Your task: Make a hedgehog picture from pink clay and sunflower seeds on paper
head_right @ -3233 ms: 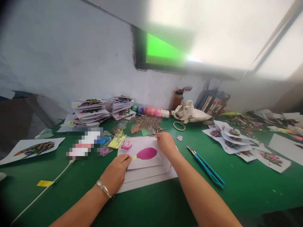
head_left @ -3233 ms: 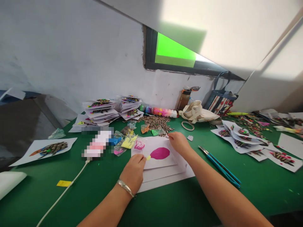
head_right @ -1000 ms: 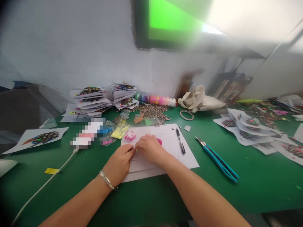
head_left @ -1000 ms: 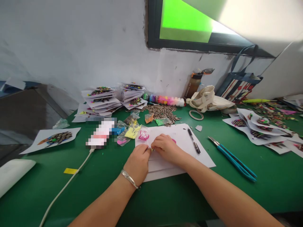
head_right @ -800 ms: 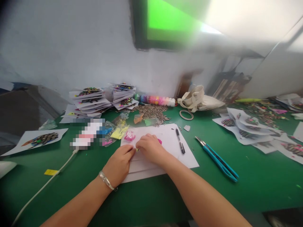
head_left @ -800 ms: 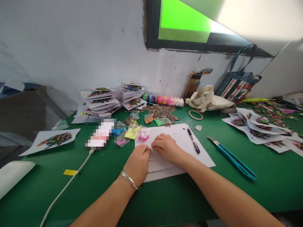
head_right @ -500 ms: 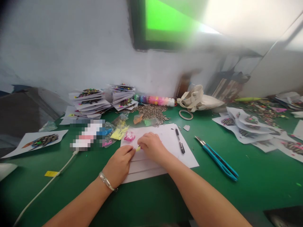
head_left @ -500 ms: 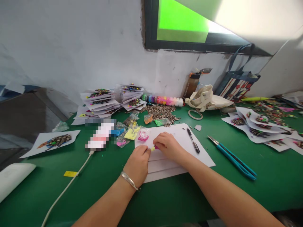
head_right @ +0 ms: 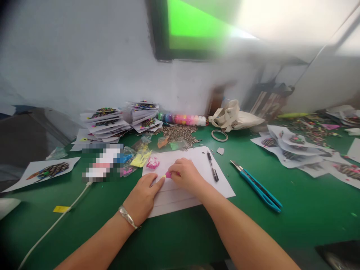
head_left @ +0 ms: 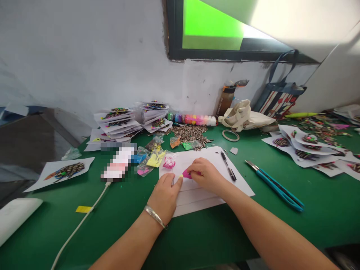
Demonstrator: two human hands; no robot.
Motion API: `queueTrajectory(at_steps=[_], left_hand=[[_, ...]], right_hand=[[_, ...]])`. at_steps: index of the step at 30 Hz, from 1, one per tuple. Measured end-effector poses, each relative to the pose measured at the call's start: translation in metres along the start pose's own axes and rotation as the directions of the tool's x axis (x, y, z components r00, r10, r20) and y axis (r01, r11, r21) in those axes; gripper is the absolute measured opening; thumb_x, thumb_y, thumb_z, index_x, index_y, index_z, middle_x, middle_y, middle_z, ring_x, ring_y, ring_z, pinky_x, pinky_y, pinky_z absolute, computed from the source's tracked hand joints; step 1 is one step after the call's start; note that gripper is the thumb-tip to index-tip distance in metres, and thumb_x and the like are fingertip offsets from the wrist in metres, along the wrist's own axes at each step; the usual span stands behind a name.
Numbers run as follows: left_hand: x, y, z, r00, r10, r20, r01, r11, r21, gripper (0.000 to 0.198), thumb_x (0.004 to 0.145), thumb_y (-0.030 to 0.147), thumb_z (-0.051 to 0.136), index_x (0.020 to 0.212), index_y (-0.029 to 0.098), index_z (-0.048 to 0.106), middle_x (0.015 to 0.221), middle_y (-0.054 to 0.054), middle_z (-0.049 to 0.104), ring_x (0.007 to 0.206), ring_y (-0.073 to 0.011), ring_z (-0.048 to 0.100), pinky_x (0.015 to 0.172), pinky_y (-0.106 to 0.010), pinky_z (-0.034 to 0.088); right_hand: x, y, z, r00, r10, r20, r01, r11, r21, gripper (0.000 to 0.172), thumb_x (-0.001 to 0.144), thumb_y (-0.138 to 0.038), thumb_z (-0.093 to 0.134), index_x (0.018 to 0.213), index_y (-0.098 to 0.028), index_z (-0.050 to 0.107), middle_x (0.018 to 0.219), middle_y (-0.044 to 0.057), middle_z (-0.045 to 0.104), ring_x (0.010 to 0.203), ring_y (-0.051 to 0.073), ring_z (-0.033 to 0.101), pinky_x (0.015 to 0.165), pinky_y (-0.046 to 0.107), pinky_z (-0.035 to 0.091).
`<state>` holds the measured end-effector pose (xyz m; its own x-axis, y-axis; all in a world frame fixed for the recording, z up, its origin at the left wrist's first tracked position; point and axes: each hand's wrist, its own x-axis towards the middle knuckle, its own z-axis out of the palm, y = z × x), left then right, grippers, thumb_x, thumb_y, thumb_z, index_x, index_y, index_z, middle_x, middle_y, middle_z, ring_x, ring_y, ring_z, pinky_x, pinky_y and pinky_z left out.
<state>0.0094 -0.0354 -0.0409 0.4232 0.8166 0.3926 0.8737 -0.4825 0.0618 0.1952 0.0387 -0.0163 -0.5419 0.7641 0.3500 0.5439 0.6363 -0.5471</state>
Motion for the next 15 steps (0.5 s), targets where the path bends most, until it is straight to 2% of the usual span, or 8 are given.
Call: queueTrajectory(at_steps=[5,11,15], left_hand=[[0.000,-0.002,0.000,1.000,0.010,0.008,-0.009,0.999,-0.030,0.056,0.076,-0.007,0.035,0.127,0.010,0.051,0.104,-0.014,0.055,0.100,-0.0235,0.049,0.090,-0.043,0.048],[0.001,-0.002,-0.001,0.999,0.036,-0.012,-0.036,0.999,0.023,0.047,0.077,-0.004,0.037,0.115,0.011,0.060,0.106,-0.016,0.054,0.103,-0.0266,0.048,0.089,-0.046,0.049],[0.001,-0.002,-0.001,1.000,0.007,-0.002,-0.007,1.000,-0.026,0.056,0.076,-0.007,0.034,0.125,0.011,0.052,0.105,-0.015,0.055,0.102,-0.0243,0.050,0.090,-0.044,0.048]], right_hand=[[0.000,0.002,-0.006,0.997,0.030,-0.068,-0.027,0.999,0.040,0.025,0.075,-0.003,0.053,0.075,-0.020,0.071,0.075,0.003,0.064,0.076,0.017,0.055,0.074,0.029,0.041],[-0.001,0.005,-0.010,0.995,0.033,-0.096,-0.027,0.998,0.065,0.024,0.076,-0.004,0.052,0.075,-0.021,0.069,0.076,0.002,0.064,0.078,0.017,0.055,0.075,0.030,0.041],[-0.001,0.006,-0.013,0.993,0.040,-0.111,-0.032,0.997,0.067,0.024,0.076,-0.004,0.052,0.076,-0.021,0.070,0.077,0.003,0.063,0.079,0.017,0.055,0.076,0.030,0.042]])
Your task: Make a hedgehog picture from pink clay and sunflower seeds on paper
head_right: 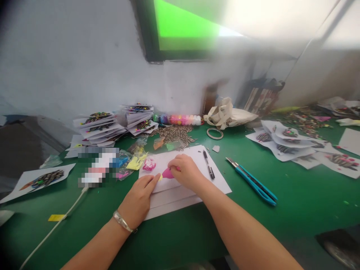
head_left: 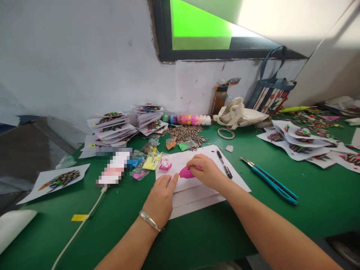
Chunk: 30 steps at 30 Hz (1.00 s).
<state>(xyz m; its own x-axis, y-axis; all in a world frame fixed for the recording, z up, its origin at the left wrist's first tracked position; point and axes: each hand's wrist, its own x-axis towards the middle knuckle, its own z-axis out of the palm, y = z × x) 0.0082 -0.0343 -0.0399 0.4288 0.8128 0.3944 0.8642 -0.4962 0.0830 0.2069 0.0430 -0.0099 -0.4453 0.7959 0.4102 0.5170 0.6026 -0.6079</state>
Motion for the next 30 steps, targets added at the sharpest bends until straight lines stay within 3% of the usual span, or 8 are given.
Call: queueTrajectory(at_steps=[4,8,12,18,25,30], left_hand=[[0.000,-0.001,0.000,1.000,-0.019,-0.006,0.019,1.000,0.004,0.052,0.076,-0.005,0.035,0.119,0.012,0.058,0.107,-0.015,0.056,0.103,-0.0261,0.050,0.088,-0.045,0.049],[0.001,-0.001,0.000,1.000,-0.006,-0.005,0.006,1.000,-0.017,0.054,0.074,-0.006,0.036,0.123,0.010,0.055,0.106,-0.015,0.057,0.101,-0.0247,0.051,0.091,-0.044,0.049],[0.001,-0.001,0.002,0.999,-0.028,-0.033,0.028,0.999,-0.019,0.049,0.076,-0.004,0.036,0.115,0.012,0.060,0.105,-0.015,0.057,0.101,-0.0250,0.051,0.089,-0.045,0.049],[-0.001,-0.002,0.005,0.999,-0.029,-0.038,0.028,1.000,-0.010,0.047,0.077,-0.003,0.037,0.114,0.014,0.060,0.105,-0.013,0.057,0.102,-0.0241,0.051,0.090,-0.044,0.049],[-0.001,-0.003,0.005,1.000,-0.006,-0.029,0.006,1.000,-0.011,0.045,0.075,-0.005,0.039,0.113,0.007,0.061,0.106,-0.016,0.057,0.101,-0.0254,0.050,0.090,-0.044,0.048],[-0.001,-0.003,0.002,1.000,-0.009,-0.018,0.008,1.000,-0.026,0.043,0.077,-0.004,0.038,0.114,0.006,0.059,0.106,-0.016,0.057,0.102,-0.0256,0.049,0.092,-0.044,0.048]], right_hand=[[0.001,0.001,-0.001,1.000,0.013,0.001,-0.013,1.000,0.002,0.025,0.076,-0.004,0.052,0.077,-0.020,0.070,0.076,0.003,0.063,0.078,0.017,0.055,0.075,0.029,0.042],[0.000,-0.001,0.002,0.996,0.023,0.082,-0.021,0.999,-0.030,0.028,0.074,-0.003,0.051,0.077,-0.021,0.073,0.073,0.002,0.064,0.075,0.016,0.055,0.073,0.028,0.041],[-0.004,-0.009,0.009,0.978,-0.043,0.206,0.064,0.993,-0.094,0.032,0.074,-0.005,0.051,0.088,-0.023,0.074,0.076,0.003,0.066,0.076,0.017,0.054,0.073,0.029,0.038],[-0.010,-0.018,0.017,0.961,-0.095,0.259,0.153,0.964,-0.216,0.025,0.073,-0.008,0.050,0.075,-0.022,0.071,0.069,0.002,0.062,0.072,0.017,0.052,0.073,0.030,0.034],[-0.010,-0.020,0.017,0.955,-0.088,0.284,0.147,0.970,-0.195,0.025,0.076,-0.008,0.051,0.078,-0.023,0.072,0.073,0.003,0.064,0.076,0.017,0.054,0.077,0.032,0.036],[-0.006,-0.012,0.021,0.976,-0.053,0.212,0.076,0.992,-0.103,0.026,0.079,-0.007,0.052,0.086,-0.021,0.072,0.079,0.003,0.068,0.077,0.017,0.055,0.075,0.029,0.038]])
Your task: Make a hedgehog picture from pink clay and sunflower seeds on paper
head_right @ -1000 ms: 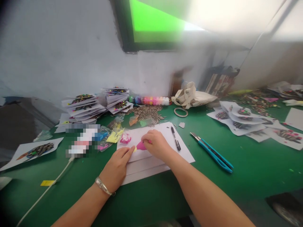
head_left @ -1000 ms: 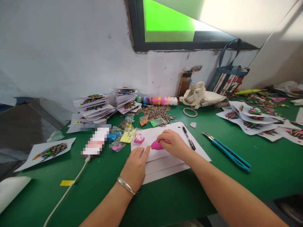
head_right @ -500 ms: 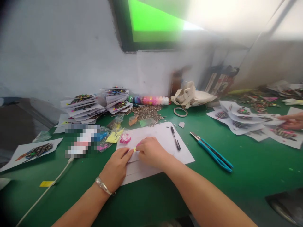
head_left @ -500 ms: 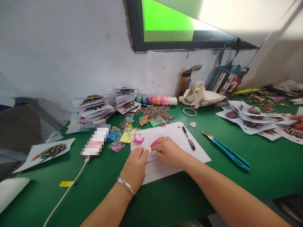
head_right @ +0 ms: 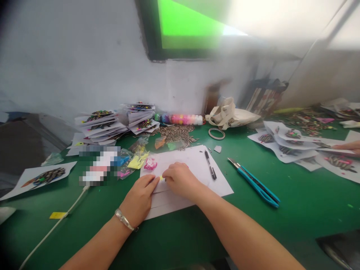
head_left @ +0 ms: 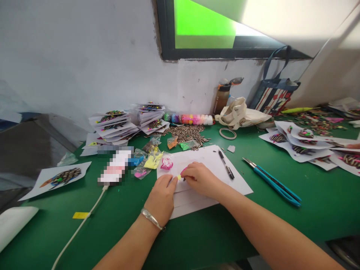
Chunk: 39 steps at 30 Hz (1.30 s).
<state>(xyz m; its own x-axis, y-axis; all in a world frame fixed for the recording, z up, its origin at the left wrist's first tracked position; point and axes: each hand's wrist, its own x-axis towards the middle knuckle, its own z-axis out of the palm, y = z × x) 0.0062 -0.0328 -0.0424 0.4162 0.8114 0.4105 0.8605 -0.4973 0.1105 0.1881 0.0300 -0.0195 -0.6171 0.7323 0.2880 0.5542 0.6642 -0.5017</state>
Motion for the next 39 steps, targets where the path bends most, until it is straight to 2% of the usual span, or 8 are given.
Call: queueTrajectory(at_steps=[5,11,15,22,39], left_hand=[[0.001,0.001,-0.002,1.000,-0.016,0.015,0.017,0.999,-0.036,0.041,0.080,-0.003,0.037,0.112,0.007,0.059,0.106,-0.015,0.057,0.102,-0.0245,0.050,0.093,-0.043,0.047],[0.002,0.001,-0.001,0.999,-0.033,0.029,0.036,0.996,-0.083,0.040,0.079,-0.003,0.039,0.112,0.006,0.059,0.103,-0.014,0.057,0.099,-0.0236,0.051,0.092,-0.043,0.047],[0.002,0.000,-0.001,1.000,-0.025,0.018,0.026,0.996,-0.087,0.039,0.080,-0.002,0.039,0.110,0.007,0.060,0.103,-0.014,0.057,0.099,-0.0237,0.051,0.092,-0.043,0.047],[0.002,0.000,0.000,0.999,-0.030,0.011,0.031,0.996,-0.081,0.037,0.080,-0.002,0.040,0.110,0.007,0.060,0.101,-0.014,0.058,0.098,-0.0237,0.051,0.091,-0.043,0.048],[0.002,0.000,-0.001,1.000,-0.017,-0.011,0.017,0.998,-0.053,0.037,0.080,-0.001,0.040,0.109,0.007,0.061,0.103,-0.015,0.058,0.098,-0.0246,0.052,0.090,-0.044,0.049]], right_hand=[[0.007,0.003,0.007,1.000,0.011,-0.029,-0.011,1.000,0.022,0.023,0.084,-0.009,0.052,0.085,-0.021,0.071,0.082,0.003,0.069,0.081,0.017,0.056,0.077,0.029,0.038],[0.010,0.000,0.013,0.997,-0.070,0.013,0.070,0.995,-0.066,0.020,0.085,-0.011,0.053,0.087,-0.022,0.069,0.085,0.003,0.067,0.082,0.017,0.052,0.072,0.030,0.033],[0.011,0.000,0.012,0.995,-0.090,0.038,0.094,0.987,-0.129,0.019,0.087,-0.013,0.051,0.086,-0.022,0.067,0.084,0.003,0.065,0.083,0.018,0.048,0.069,0.030,0.029],[0.011,0.001,0.011,0.993,-0.102,0.056,0.107,0.990,-0.094,0.020,0.085,-0.009,0.051,0.087,-0.022,0.066,0.085,0.001,0.063,0.082,0.016,0.046,0.070,0.029,0.028],[0.012,0.000,0.010,0.994,-0.097,0.048,0.103,0.983,-0.149,0.017,0.088,-0.013,0.051,0.087,-0.023,0.066,0.084,0.001,0.063,0.083,0.017,0.045,0.070,0.030,0.026]])
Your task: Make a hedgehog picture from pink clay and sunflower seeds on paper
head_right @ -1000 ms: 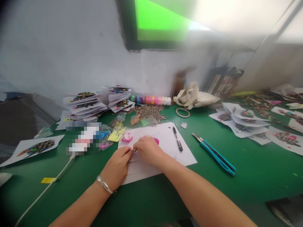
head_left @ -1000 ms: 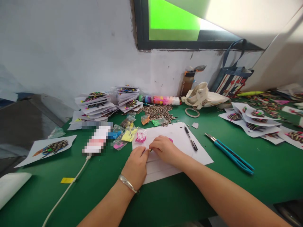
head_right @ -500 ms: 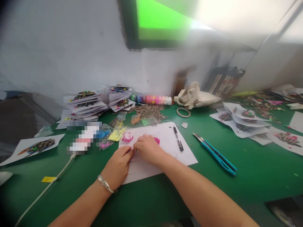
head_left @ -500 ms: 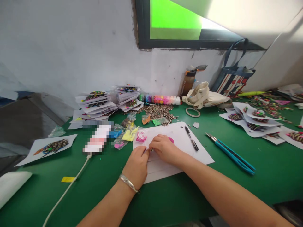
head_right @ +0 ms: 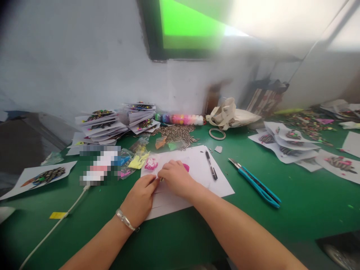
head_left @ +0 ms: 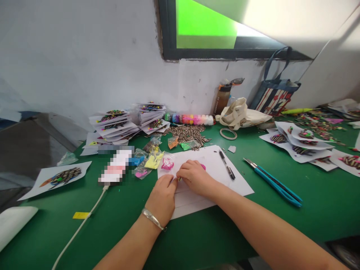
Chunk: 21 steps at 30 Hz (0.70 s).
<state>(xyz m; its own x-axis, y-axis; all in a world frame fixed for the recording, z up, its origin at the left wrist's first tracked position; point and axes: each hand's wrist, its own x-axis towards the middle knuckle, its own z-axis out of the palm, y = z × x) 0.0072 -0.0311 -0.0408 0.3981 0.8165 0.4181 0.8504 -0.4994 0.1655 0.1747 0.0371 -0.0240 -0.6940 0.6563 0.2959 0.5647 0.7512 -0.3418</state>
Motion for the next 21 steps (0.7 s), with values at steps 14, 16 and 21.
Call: queueTrajectory(at_steps=[14,16,21], left_hand=[[-0.0002,-0.0004,0.0006,1.000,0.006,-0.011,-0.006,1.000,0.018,0.037,0.081,0.000,0.038,0.109,0.007,0.061,0.101,-0.015,0.058,0.097,-0.0242,0.053,0.088,-0.043,0.050],[-0.0002,-0.0003,0.0005,1.000,0.007,-0.021,-0.007,1.000,0.028,0.036,0.081,0.000,0.038,0.108,0.009,0.061,0.101,-0.014,0.058,0.097,-0.0241,0.053,0.088,-0.043,0.050],[-0.0005,0.0002,0.0005,1.000,-0.001,-0.011,0.001,0.999,0.043,0.035,0.082,0.001,0.039,0.106,0.011,0.061,0.102,-0.013,0.058,0.097,-0.0237,0.053,0.088,-0.043,0.050]], right_hand=[[-0.0018,-0.0012,-0.0023,1.000,-0.013,-0.003,0.013,1.000,-0.011,0.017,0.089,-0.016,0.052,0.087,-0.022,0.066,0.081,0.002,0.063,0.084,0.017,0.045,0.071,0.031,0.025],[-0.0013,-0.0007,-0.0024,1.000,0.003,-0.011,-0.003,1.000,-0.010,0.016,0.089,-0.016,0.052,0.086,-0.022,0.067,0.081,0.002,0.064,0.084,0.017,0.046,0.071,0.031,0.025],[0.0003,0.0008,-0.0074,0.994,0.089,-0.063,-0.082,0.992,0.096,0.021,0.085,-0.009,0.050,0.086,-0.021,0.068,0.084,0.003,0.066,0.084,0.017,0.049,0.072,0.029,0.029]])
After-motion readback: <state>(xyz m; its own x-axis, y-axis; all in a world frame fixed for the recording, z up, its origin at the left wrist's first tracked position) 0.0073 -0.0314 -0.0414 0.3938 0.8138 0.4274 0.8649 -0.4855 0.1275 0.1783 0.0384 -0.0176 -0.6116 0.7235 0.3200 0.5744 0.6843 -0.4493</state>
